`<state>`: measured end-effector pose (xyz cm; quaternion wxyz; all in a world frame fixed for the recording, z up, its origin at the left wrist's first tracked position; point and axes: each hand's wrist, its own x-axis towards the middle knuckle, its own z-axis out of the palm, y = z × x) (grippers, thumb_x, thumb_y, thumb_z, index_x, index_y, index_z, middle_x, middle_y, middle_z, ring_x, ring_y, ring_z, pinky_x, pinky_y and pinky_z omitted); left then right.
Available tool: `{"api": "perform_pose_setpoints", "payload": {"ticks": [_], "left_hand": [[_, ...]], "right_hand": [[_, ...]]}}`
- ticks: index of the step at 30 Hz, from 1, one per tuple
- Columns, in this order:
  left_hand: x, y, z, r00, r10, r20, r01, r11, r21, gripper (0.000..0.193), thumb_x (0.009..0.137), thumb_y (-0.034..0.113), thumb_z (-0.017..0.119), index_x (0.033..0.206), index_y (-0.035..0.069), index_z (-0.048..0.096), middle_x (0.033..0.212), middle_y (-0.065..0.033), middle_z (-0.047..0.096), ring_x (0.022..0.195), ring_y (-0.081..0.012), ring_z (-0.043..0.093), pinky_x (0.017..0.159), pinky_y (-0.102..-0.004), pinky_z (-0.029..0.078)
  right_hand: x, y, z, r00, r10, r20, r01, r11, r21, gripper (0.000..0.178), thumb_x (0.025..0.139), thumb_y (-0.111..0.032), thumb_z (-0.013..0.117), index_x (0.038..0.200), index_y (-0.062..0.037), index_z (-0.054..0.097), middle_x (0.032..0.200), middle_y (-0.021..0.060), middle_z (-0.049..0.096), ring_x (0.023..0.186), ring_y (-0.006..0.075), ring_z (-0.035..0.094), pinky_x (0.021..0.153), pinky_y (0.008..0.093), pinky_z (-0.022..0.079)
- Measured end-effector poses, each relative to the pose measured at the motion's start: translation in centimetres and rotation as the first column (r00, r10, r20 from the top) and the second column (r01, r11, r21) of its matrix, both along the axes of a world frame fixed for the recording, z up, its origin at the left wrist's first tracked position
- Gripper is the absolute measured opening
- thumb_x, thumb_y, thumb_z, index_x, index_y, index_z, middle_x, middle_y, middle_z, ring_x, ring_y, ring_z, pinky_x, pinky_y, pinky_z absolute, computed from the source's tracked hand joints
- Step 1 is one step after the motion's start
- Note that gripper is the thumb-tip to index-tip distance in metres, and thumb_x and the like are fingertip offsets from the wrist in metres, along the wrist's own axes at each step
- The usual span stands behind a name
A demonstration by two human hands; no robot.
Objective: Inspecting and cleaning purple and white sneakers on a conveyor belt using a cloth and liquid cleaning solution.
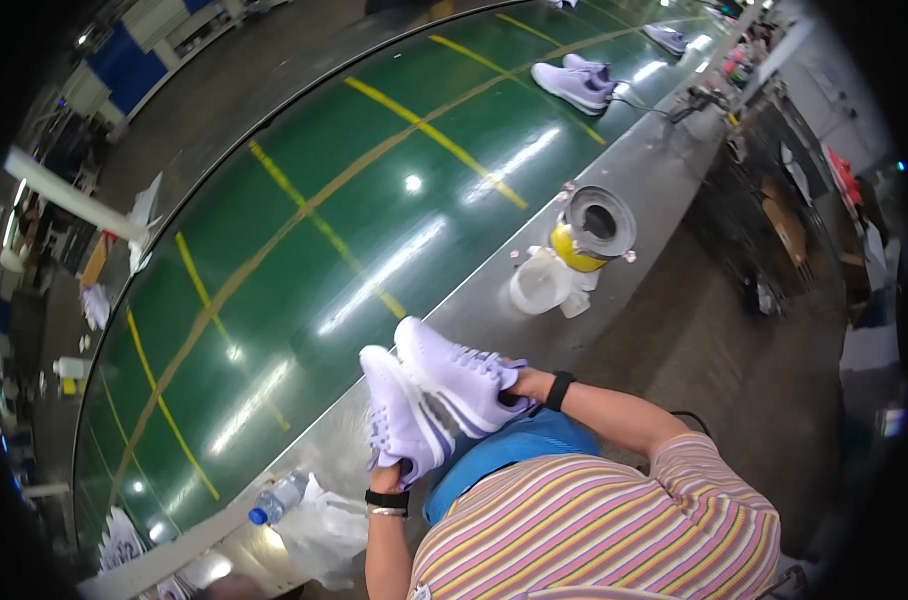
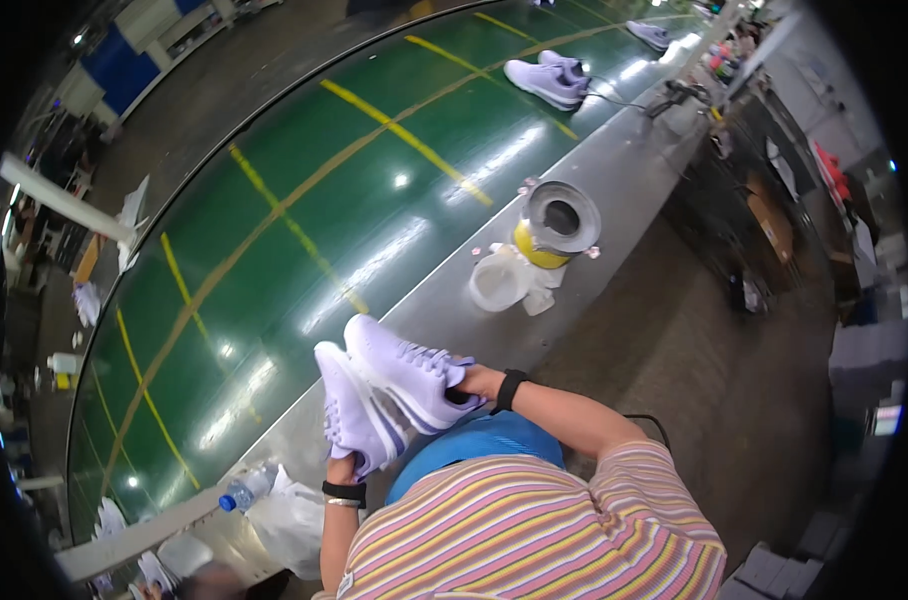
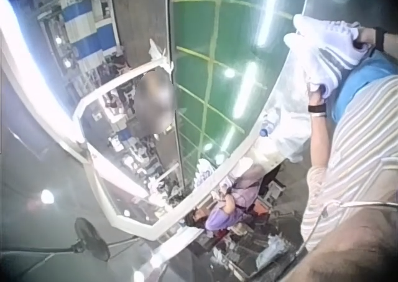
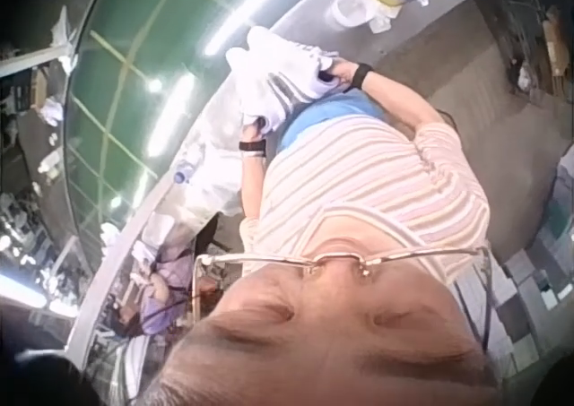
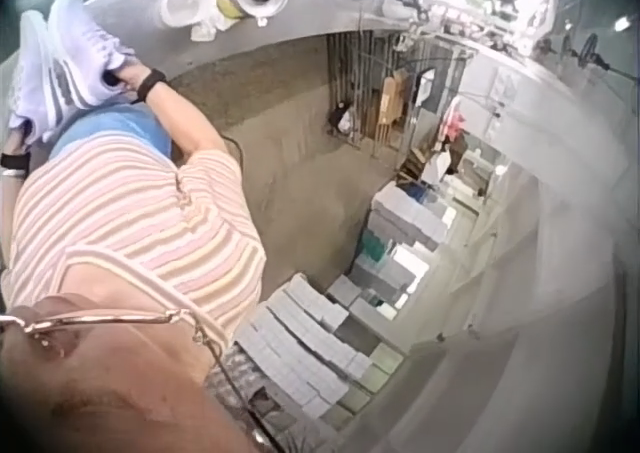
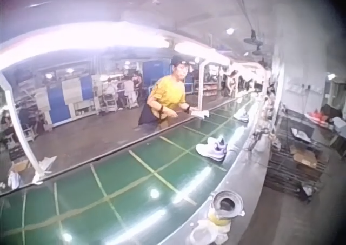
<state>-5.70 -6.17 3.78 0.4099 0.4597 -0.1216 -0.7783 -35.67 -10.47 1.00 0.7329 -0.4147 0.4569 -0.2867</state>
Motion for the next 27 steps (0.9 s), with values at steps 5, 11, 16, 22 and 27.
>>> {"api": "perform_pose_setpoints", "payload": {"ticks": [5,11,16,22,27], "left_hand": [[0.0,-0.2,0.0,0.974,0.012,0.225,0.05,0.962,-0.269,0.04,0.083,0.014,0.057,0.12,0.002,0.047,0.113,-0.0073,0.055,0.1,-0.017,0.054,0.086,-0.0298,0.043],[0.5,-0.1,0.9,0.889,0.078,0.451,0.148,0.883,-0.445,0.038,0.083,0.014,0.054,0.118,-0.001,0.049,0.109,-0.0108,0.058,0.099,-0.0176,0.055,0.085,-0.0301,0.044],[0.6,-0.1,1.7,0.897,0.142,0.418,0.083,0.876,-0.476,0.049,0.083,0.01,0.053,0.129,0.001,0.038,0.118,-0.0115,0.053,0.105,-0.0172,0.052,0.088,-0.0289,0.042],[1.0,-0.1,2.3,0.852,0.157,0.5,0.133,0.858,-0.497,0.056,0.082,0.008,0.053,0.134,0.003,0.032,0.123,-0.0116,0.049,0.11,-0.0177,0.049,0.092,-0.0301,0.039],[1.4,-0.1,2.0,0.566,0.311,0.763,0.321,0.77,-0.552,0.07,0.07,0.0,0.062,0.134,0.01,0.034,0.119,-0.0153,0.046,0.109,-0.0271,0.046,0.093,-0.0346,0.037]], "right_hand": [[-0.2,-0.7,3.0,0.988,-0.072,0.136,0.084,0.993,-0.08,0.035,0.081,-0.014,0.06,0.112,-0.0022,0.053,0.11,0.0076,0.057,0.1,0.0138,0.052,0.089,0.0278,0.04],[0.3,-1.1,4.5,0.994,0.027,-0.104,-0.054,0.964,-0.26,0.05,0.08,-0.016,0.06,0.124,-0.0006,0.042,0.121,0.0104,0.051,0.11,0.0167,0.048,0.096,0.0289,0.035],[0.8,-1.6,5.4,0.999,-0.012,0.03,0.016,0.987,-0.16,0.059,0.08,-0.017,0.06,0.132,-0.0019,0.035,0.125,0.0093,0.048,0.112,0.0146,0.046,0.097,0.0269,0.034],[1.4,-1.6,6.6,1.0,-0.028,-0.009,0.026,0.975,-0.219,0.061,0.08,-0.016,0.059,0.134,-0.0053,0.033,0.127,0.0099,0.046,0.112,0.0144,0.046,0.097,0.0258,0.033],[1.7,-1.2,6.2,0.985,-0.101,-0.137,0.039,0.919,-0.391,0.066,0.076,-0.011,0.063,0.135,-0.006,0.032,0.126,0.0093,0.044,0.114,0.0162,0.043,0.098,0.0285,0.032]]}}
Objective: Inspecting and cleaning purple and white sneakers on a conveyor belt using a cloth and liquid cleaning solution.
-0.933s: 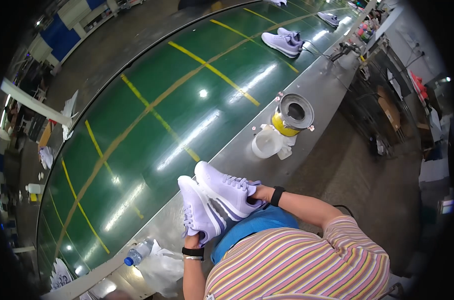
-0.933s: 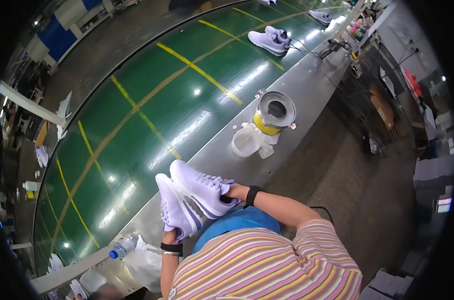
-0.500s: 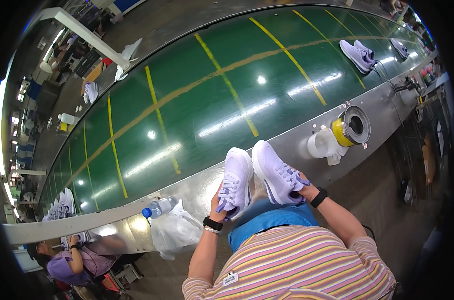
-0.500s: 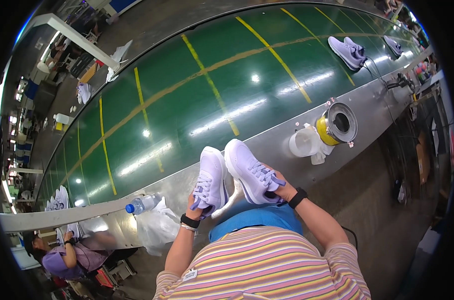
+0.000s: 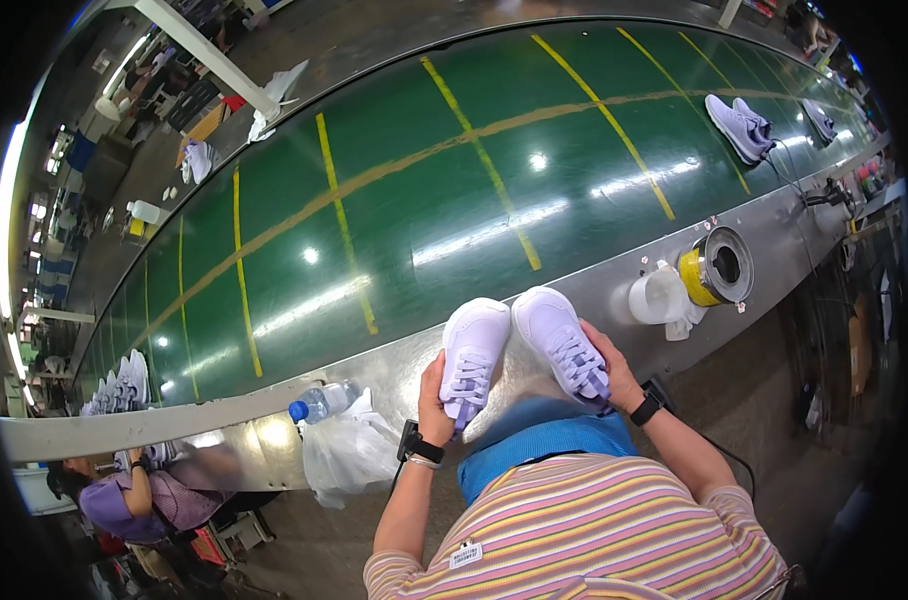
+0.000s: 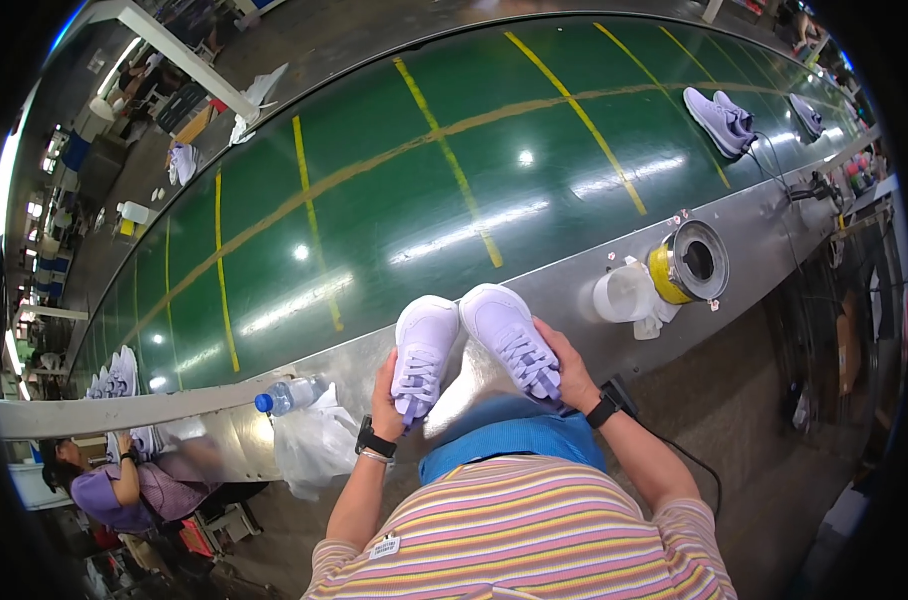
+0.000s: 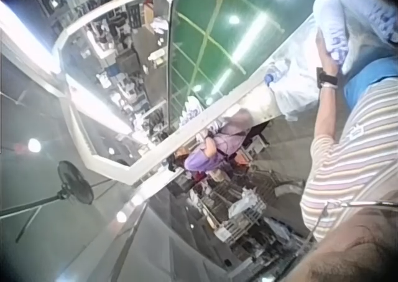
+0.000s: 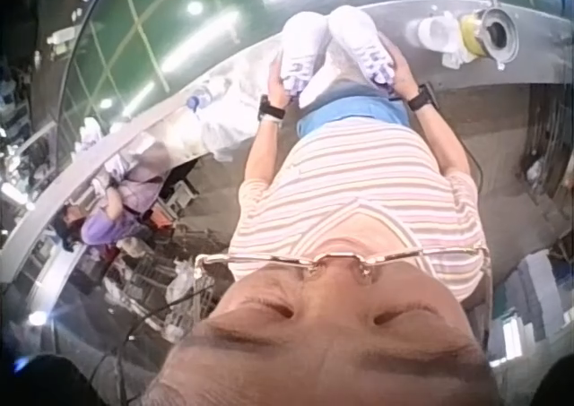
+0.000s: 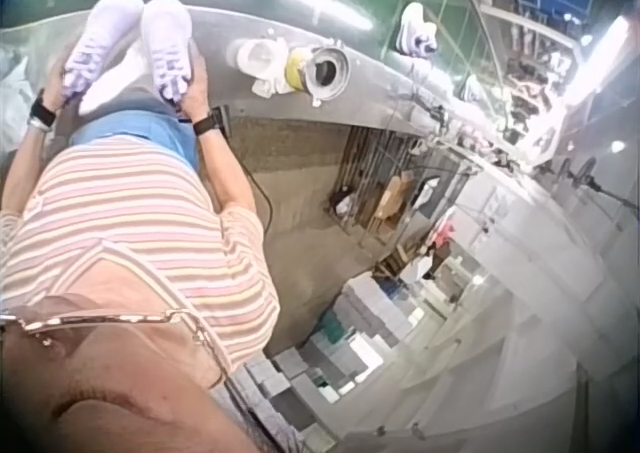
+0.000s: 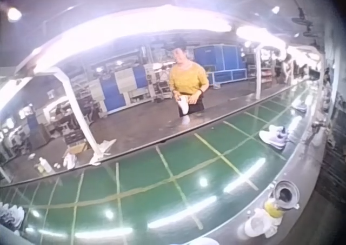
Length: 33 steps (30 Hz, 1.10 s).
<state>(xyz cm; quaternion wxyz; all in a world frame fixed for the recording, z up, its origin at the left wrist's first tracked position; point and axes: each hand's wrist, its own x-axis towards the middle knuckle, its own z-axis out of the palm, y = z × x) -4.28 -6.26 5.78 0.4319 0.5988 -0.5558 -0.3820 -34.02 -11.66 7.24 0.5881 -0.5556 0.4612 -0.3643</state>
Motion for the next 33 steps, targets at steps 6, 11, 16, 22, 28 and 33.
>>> {"api": "perform_pose_setpoints", "payload": {"ticks": [6,11,16,22,28,33], "left_hand": [[-0.8,0.0,1.9,0.979,0.031,0.202,-0.035,0.999,0.015,0.077,0.06,-0.008,0.055,0.133,0.008,0.034,0.116,-0.0178,0.038,0.109,-0.0324,0.04,0.095,-0.036,0.033],[-1.5,0.2,2.8,0.967,0.053,0.25,-0.06,0.998,0.022,0.079,0.057,-0.008,0.052,0.133,0.006,0.033,0.116,-0.0192,0.037,0.109,-0.0344,0.038,0.097,-0.0364,0.031],[-2.1,0.1,3.2,0.952,0.078,0.295,-0.089,0.996,0.026,0.081,0.056,-0.008,0.052,0.133,0.007,0.032,0.116,-0.0196,0.036,0.109,-0.0349,0.038,0.096,-0.0372,0.032],[-2.0,0.6,2.9,0.952,0.11,0.287,-0.122,0.992,0.023,0.081,0.055,-0.007,0.053,0.132,0.007,0.033,0.115,-0.0187,0.035,0.109,-0.0343,0.038,0.096,-0.037,0.032],[-2.4,0.7,3.3,0.945,0.113,0.307,-0.13,0.991,0.036,0.081,0.055,-0.004,0.056,0.132,0.006,0.033,0.112,-0.0188,0.036,0.105,-0.0341,0.039,0.094,-0.0368,0.034],[-3.4,1.2,2.8,0.897,0.112,0.427,-0.187,0.973,0.137,0.086,0.055,0.002,0.064,0.133,0.007,0.031,0.111,-0.0194,0.036,0.102,-0.0342,0.039,0.09,-0.0408,0.034]], "right_hand": [[0.7,0.2,1.2,0.928,-0.071,-0.367,-0.044,0.954,-0.297,0.073,0.063,-0.004,0.064,0.131,-0.0063,0.036,0.116,0.0155,0.045,0.109,0.0283,0.045,0.095,0.0333,0.034],[1.5,0.7,2.1,0.884,-0.124,-0.45,-0.041,0.94,-0.339,0.075,0.06,-0.002,0.062,0.13,-0.008,0.037,0.115,0.0163,0.046,0.108,0.0328,0.043,0.096,0.0368,0.032],[1.8,0.9,2.5,0.842,-0.166,-0.513,-0.018,0.942,-0.334,0.077,0.058,-0.002,0.064,0.13,-0.0077,0.037,0.117,0.0162,0.045,0.11,0.0329,0.042,0.096,0.038,0.032],[2.0,0.9,2.4,0.837,-0.172,-0.52,-0.029,0.934,-0.356,0.076,0.057,-0.003,0.066,0.127,-0.0082,0.039,0.119,0.0156,0.045,0.11,0.0332,0.041,0.096,0.0392,0.032],[2.2,1.1,2.3,0.842,-0.195,-0.503,0.01,0.938,-0.346,0.077,0.055,-0.003,0.063,0.128,-0.0099,0.039,0.118,0.0154,0.045,0.108,0.0341,0.041,0.095,0.0408,0.031],[4.1,1.4,2.1,0.8,-0.197,-0.567,0.018,0.952,-0.306,0.08,0.056,-0.017,0.07,0.126,-0.0052,0.035,0.112,0.015,0.045,0.105,0.0333,0.041,0.09,0.0415,0.031]]}}
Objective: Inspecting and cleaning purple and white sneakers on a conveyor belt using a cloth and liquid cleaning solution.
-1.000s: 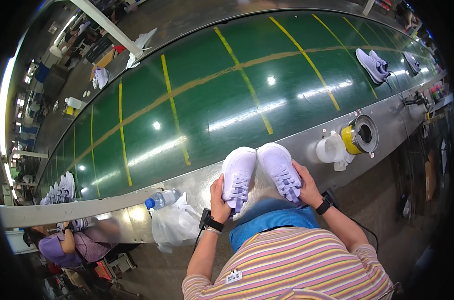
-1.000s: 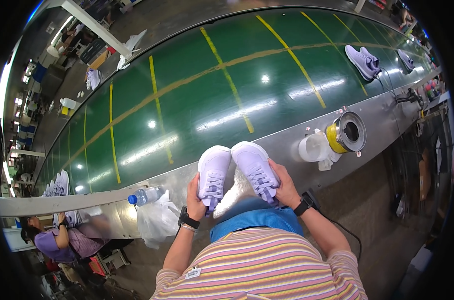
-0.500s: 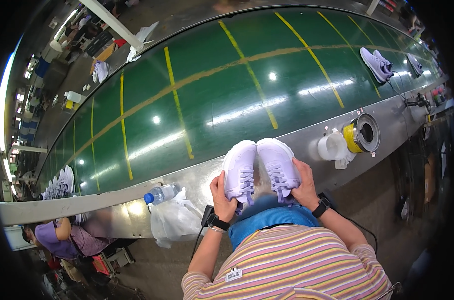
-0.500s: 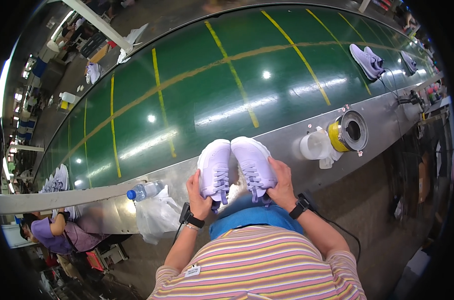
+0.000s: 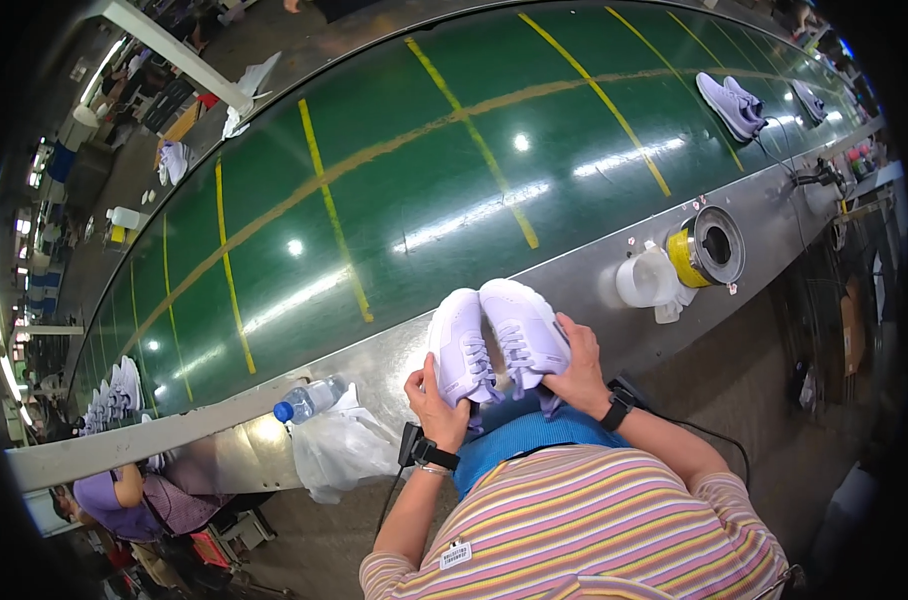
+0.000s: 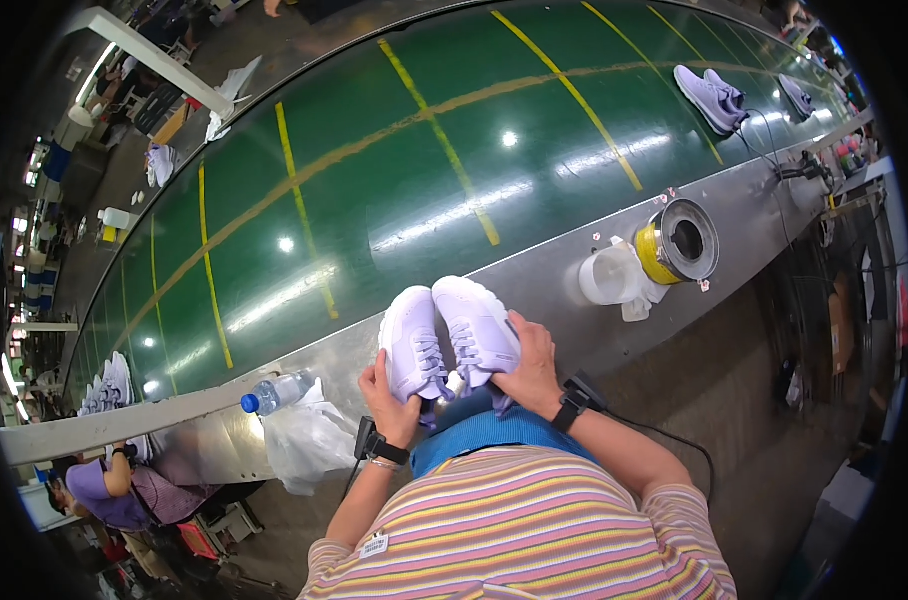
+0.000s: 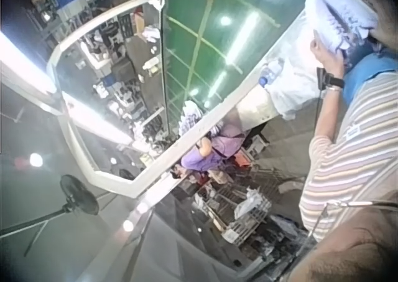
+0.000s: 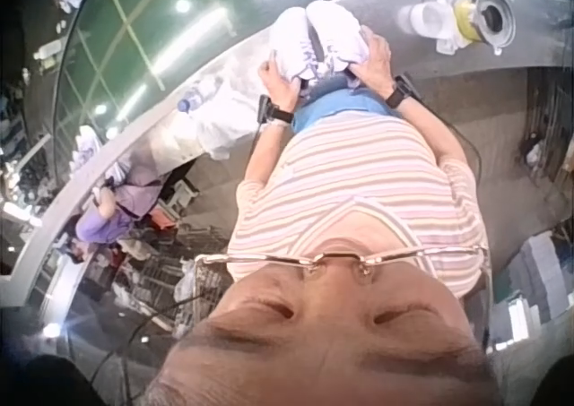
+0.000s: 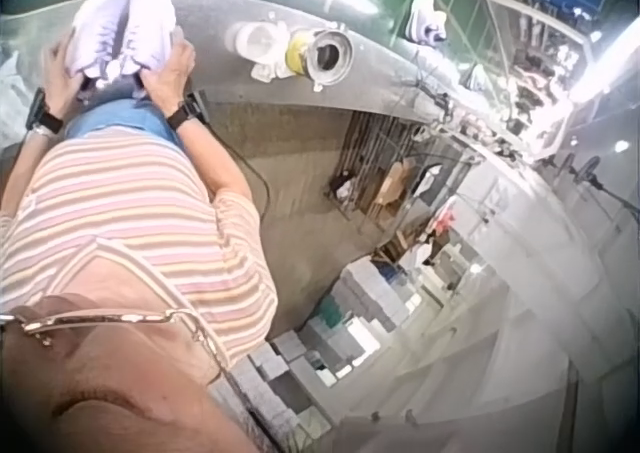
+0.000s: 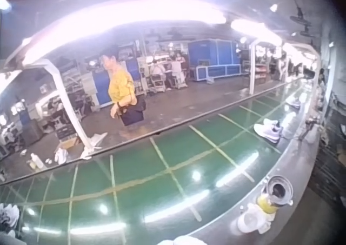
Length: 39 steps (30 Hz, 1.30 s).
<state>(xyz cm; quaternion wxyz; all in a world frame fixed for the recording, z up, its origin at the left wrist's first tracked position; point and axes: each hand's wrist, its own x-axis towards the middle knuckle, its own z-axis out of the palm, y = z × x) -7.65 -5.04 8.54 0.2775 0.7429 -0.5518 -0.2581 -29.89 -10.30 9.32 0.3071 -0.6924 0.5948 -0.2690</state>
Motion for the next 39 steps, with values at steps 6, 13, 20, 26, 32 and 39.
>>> {"api": "perform_pose_setpoints", "payload": {"ticks": [6,13,20,26,32,39], "left_hand": [[0.1,1.8,0.0,0.908,-0.048,0.416,-0.027,0.984,0.173,0.105,0.048,0.013,0.078,0.137,0.008,0.022,0.119,-0.0209,0.034,0.108,-0.036,0.036,0.092,-0.0455,0.029],[1.1,2.5,1.2,0.9,-0.204,0.386,0.095,0.955,0.282,0.117,0.046,0.019,0.084,0.137,0.001,0.014,0.129,-0.0247,0.028,0.119,-0.0407,0.03,0.099,-0.0458,0.025],[-2.4,-0.7,3.8,0.949,-0.303,0.091,0.301,0.953,0.04,0.073,0.07,0.012,0.068,0.129,-0.006,0.028,0.125,-0.0252,0.034,0.116,-0.0389,0.035,0.098,-0.0439,0.029],[-5.4,-2.4,-1.4,0.912,0.037,-0.408,0.129,0.919,0.373,0.068,0.079,0.023,0.064,0.126,-0.011,0.028,0.118,-0.025,0.043,0.109,-0.0281,0.046,0.091,-0.0356,0.038],[-6.5,-4.4,-3.8,0.863,0.167,-0.477,0.068,0.897,0.437,0.083,0.072,0.037,0.07,0.123,-0.016,0.029,0.118,-0.0268,0.045,0.108,-0.0281,0.047,0.092,-0.0341,0.037],[-7.5,-6.1,-1.9,0.925,-0.136,-0.354,0.258,0.91,0.324,0.1,0.068,0.04,0.071,0.13,-0.016,0.016,0.11,-0.0297,0.051,0.102,-0.0348,0.052,0.087,-0.0378,0.041]], "right_hand": [[1.4,0.7,-1.5,0.986,-0.058,-0.159,0.059,0.998,0.0,0.084,0.055,-0.025,0.073,0.127,-0.0045,0.034,0.107,0.0153,0.042,0.1,0.0322,0.04,0.084,0.0424,0.032],[0.1,1.2,-1.3,0.986,0.096,-0.136,-0.094,0.995,0.021,0.092,0.057,-0.028,0.074,0.133,-0.005,0.027,0.113,0.0186,0.039,0.105,0.0345,0.038,0.088,0.0438,0.031],[-11.3,1.4,-1.6,0.839,-0.537,0.092,0.544,0.836,-0.079,0.029,0.071,-0.012,0.062,0.099,-0.0047,0.057,0.094,0.0116,0.056,0.09,0.0283,0.051,0.078,0.0368,0.042],[-18.5,-2.6,-5.4,0.697,-0.701,-0.151,0.654,0.707,-0.268,0.03,0.07,-0.013,0.062,0.1,-0.0119,0.06,0.091,0.0073,0.057,0.089,0.0275,0.05,0.08,0.0385,0.037],[-20.0,-2.3,-7.7,0.697,-0.716,0.041,0.71,0.681,-0.179,0.016,0.07,-0.009,0.062,0.086,-0.0085,0.066,0.082,0.0098,0.062,0.081,0.0287,0.054,0.075,0.0378,0.042],[-16.7,1.4,-0.8,0.258,-0.597,0.76,0.313,0.796,0.519,0.019,0.088,-0.003,0.048,0.105,0.0022,0.05,0.095,0.007,0.059,0.082,0.0123,0.057,0.072,0.0237,0.046]]}}
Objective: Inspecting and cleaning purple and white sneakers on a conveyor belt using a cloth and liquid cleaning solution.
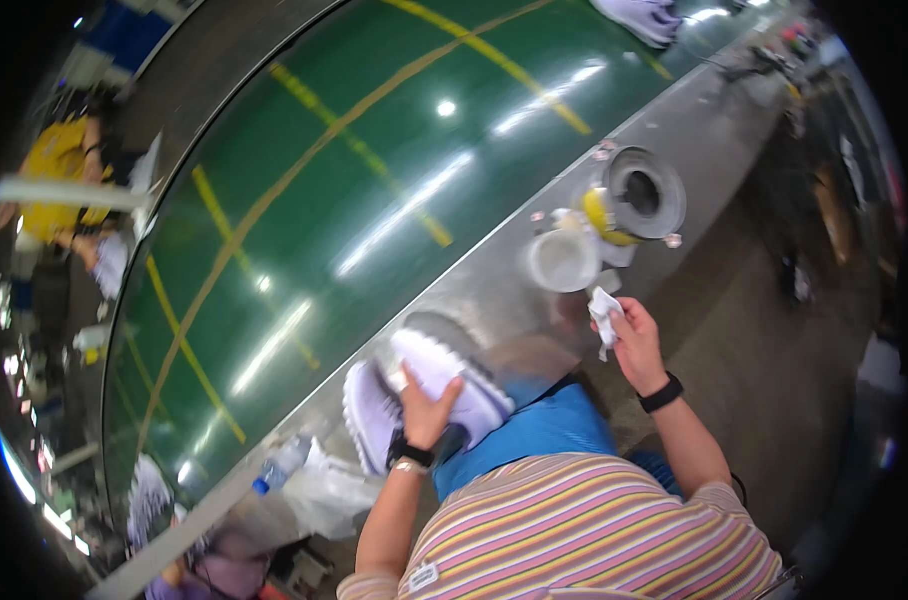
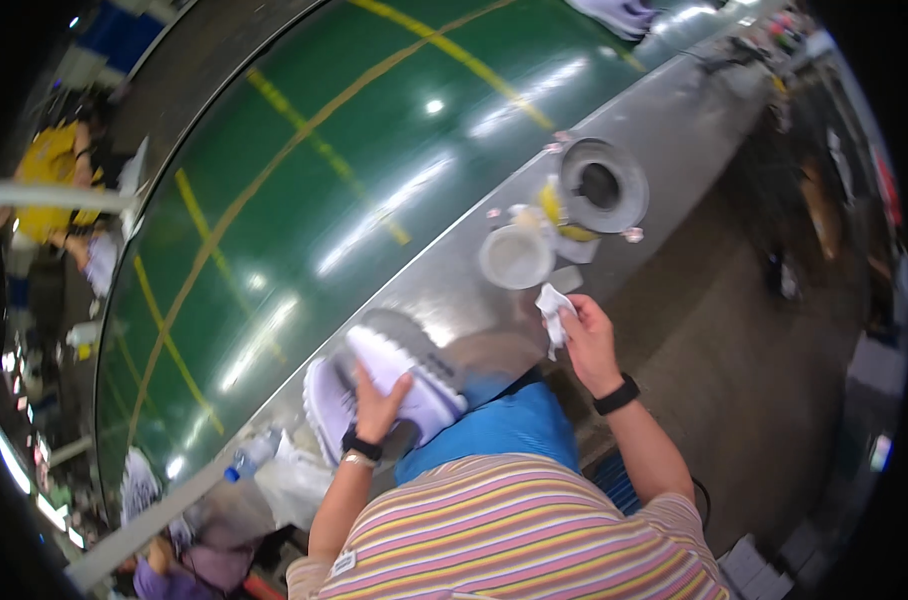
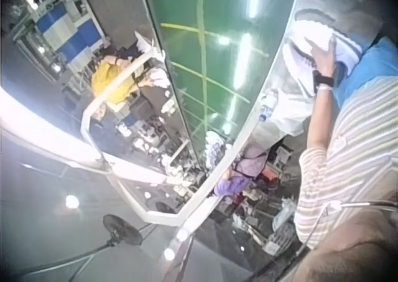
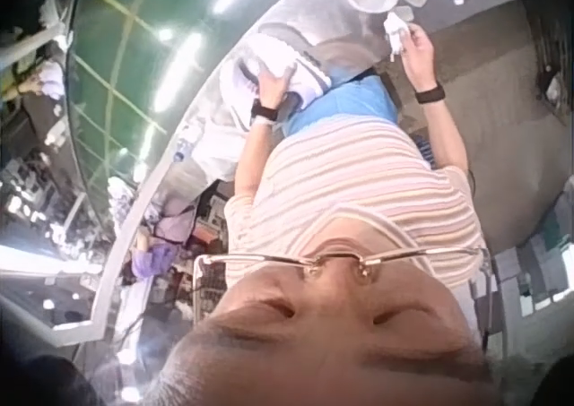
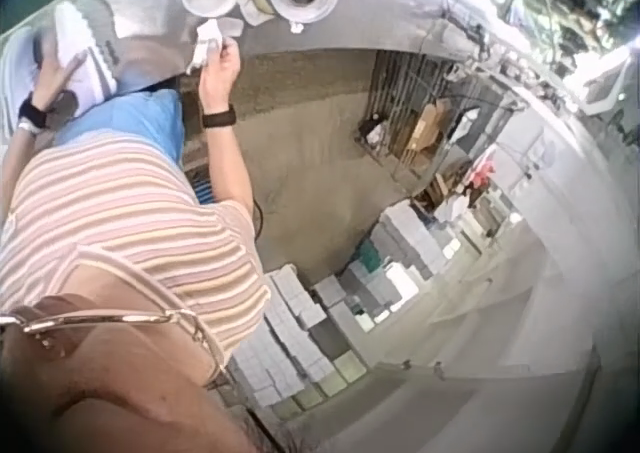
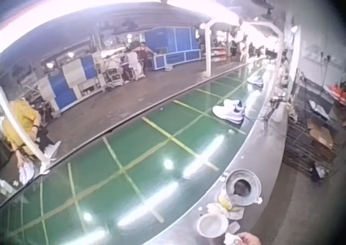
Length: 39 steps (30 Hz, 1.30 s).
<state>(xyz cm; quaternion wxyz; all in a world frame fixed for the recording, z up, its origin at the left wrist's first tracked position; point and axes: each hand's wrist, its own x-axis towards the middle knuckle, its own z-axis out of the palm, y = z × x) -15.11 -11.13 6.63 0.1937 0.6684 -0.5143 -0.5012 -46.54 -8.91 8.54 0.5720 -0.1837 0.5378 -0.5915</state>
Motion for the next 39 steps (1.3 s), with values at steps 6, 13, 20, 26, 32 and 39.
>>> {"api": "perform_pose_setpoints", "payload": {"ticks": [6,13,20,26,32,39], "left_hand": [[-1.3,-0.7,1.2,0.997,-0.079,0.021,0.076,0.99,0.123,0.1,0.073,0.03,0.069,0.134,-0.009,-0.001,0.125,-0.0267,0.039,0.115,-0.0313,0.043,0.097,-0.034,0.034],[-1.1,-0.4,0.7,0.934,-0.228,0.276,0.196,0.971,0.137,0.109,0.072,0.045,0.065,0.135,-0.004,-0.009,0.106,-0.0363,0.043,0.092,-0.0443,0.053,0.079,-0.0414,0.046],[-1.9,-1.0,1.4,0.924,-0.251,0.287,0.208,0.963,0.173,0.106,0.073,0.042,0.064,0.133,-0.008,-0.007,0.104,-0.0348,0.043,0.086,-0.0435,0.054,0.075,-0.0411,0.047],[-3.3,-1.9,1.7,0.907,-0.27,0.325,0.197,0.951,0.24,0.105,0.074,0.038,0.064,0.131,-0.012,-0.009,0.106,-0.0366,0.04,0.09,-0.0457,0.052,0.077,-0.0422,0.046],[-3.4,-1.7,1.5,0.892,-0.251,0.377,0.2,0.965,0.169,0.102,0.072,0.036,0.066,0.131,-0.013,-0.003,0.102,-0.0342,0.042,0.082,-0.0434,0.054,0.071,-0.0415,0.047],[-3.9,-2.2,2.0,0.887,-0.253,0.386,0.184,0.961,0.205,0.102,0.072,0.035,0.066,0.131,-0.012,-0.003,0.102,-0.0335,0.042,0.083,-0.0434,0.054,0.071,-0.0423,0.047]], "right_hand": [[6.8,-2.4,-0.2,0.955,0.255,0.152,-0.275,0.953,0.13,0.023,0.086,-0.002,0.047,0.108,0.0017,0.056,0.095,0.0088,0.061,0.086,0.014,0.058,0.073,0.024,0.046],[12.1,-4.7,-0.1,0.819,0.448,-0.358,-0.479,0.878,0.003,0.02,0.073,0.001,0.064,0.092,-0.0043,0.064,0.092,0.0078,0.06,0.088,0.0171,0.057,0.077,0.0262,0.044],[14.0,-5.2,-1.3,0.476,0.378,-0.794,-0.617,0.787,0.005,0.02,0.068,0.004,0.06,0.084,-0.0059,0.065,0.08,0.0093,0.053,0.078,0.025,0.055,0.068,0.0313,0.044],[14.0,-6.4,-2.2,0.473,0.342,-0.812,-0.592,0.806,-0.006,0.017,0.068,0.004,0.058,0.081,-0.0057,0.064,0.078,0.0092,0.051,0.075,0.026,0.052,0.067,0.0336,0.043],[13.4,-5.5,-2.5,0.447,0.263,-0.855,-0.605,0.793,-0.073,0.018,0.067,0.004,0.056,0.08,-0.0066,0.063,0.077,0.007,0.051,0.077,0.025,0.05,0.068,0.0341,0.039],[13.2,-6.7,-2.8,0.399,0.232,-0.887,-0.647,0.757,-0.092,0.019,0.068,0.003,0.055,0.082,-0.0068,0.063,0.079,0.0064,0.054,0.079,0.0252,0.05,0.069,0.0346,0.039]]}}
